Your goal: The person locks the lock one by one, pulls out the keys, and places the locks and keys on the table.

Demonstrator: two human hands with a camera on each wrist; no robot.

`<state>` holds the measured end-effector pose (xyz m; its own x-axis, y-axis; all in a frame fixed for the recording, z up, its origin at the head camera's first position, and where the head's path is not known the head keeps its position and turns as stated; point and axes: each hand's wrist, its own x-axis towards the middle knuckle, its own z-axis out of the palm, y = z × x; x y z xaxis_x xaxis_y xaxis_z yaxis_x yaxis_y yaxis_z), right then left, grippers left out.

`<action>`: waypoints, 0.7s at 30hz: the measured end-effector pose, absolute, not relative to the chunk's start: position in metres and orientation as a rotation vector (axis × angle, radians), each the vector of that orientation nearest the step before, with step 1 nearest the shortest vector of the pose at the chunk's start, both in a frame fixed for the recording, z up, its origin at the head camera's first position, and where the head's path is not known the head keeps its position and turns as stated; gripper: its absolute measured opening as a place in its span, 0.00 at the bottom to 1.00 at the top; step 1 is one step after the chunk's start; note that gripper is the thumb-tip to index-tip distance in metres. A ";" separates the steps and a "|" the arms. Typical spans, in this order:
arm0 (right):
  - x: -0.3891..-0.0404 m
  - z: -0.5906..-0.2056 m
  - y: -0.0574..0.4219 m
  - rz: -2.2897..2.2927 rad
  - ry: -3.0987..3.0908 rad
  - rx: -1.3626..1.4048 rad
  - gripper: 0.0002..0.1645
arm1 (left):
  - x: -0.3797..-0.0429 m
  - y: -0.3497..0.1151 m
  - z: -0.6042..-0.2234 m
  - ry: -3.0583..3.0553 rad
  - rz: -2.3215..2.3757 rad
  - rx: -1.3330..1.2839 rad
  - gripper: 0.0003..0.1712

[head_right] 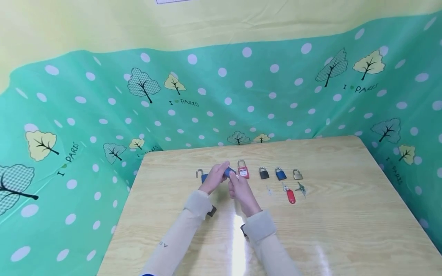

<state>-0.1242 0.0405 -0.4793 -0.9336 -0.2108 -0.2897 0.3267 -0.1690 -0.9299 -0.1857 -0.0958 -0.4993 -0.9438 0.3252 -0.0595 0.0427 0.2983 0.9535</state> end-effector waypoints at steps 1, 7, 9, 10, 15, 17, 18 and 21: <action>-0.123 -0.481 0.040 -2.152 1.765 0.146 0.24 | -0.186 -0.096 -0.501 2.327 1.687 0.335 0.32; -0.121 -0.483 0.047 -2.061 1.877 0.158 0.27 | -0.195 -0.103 -0.508 2.232 1.768 0.365 0.29; -0.120 -0.482 0.050 -2.031 1.914 0.181 0.26 | -0.197 -0.108 -0.511 2.175 1.822 0.368 0.28; -0.119 -0.481 0.051 -2.018 1.932 0.187 0.25 | -0.198 -0.110 -0.512 2.157 1.841 0.371 0.28; -0.123 -0.478 0.056 -1.990 2.016 0.189 0.23 | -0.201 -0.117 -0.510 2.150 1.857 0.399 0.28; -0.125 -0.478 0.057 -1.987 2.027 0.184 0.22 | -0.201 -0.116 -0.510 2.132 1.860 0.391 0.28; -0.126 -0.478 0.057 -1.993 2.023 0.183 0.22 | -0.200 -0.115 -0.510 2.120 1.860 0.377 0.28; -0.126 -0.480 0.057 -1.992 2.003 0.173 0.22 | -0.195 -0.112 -0.512 2.064 1.843 0.311 0.28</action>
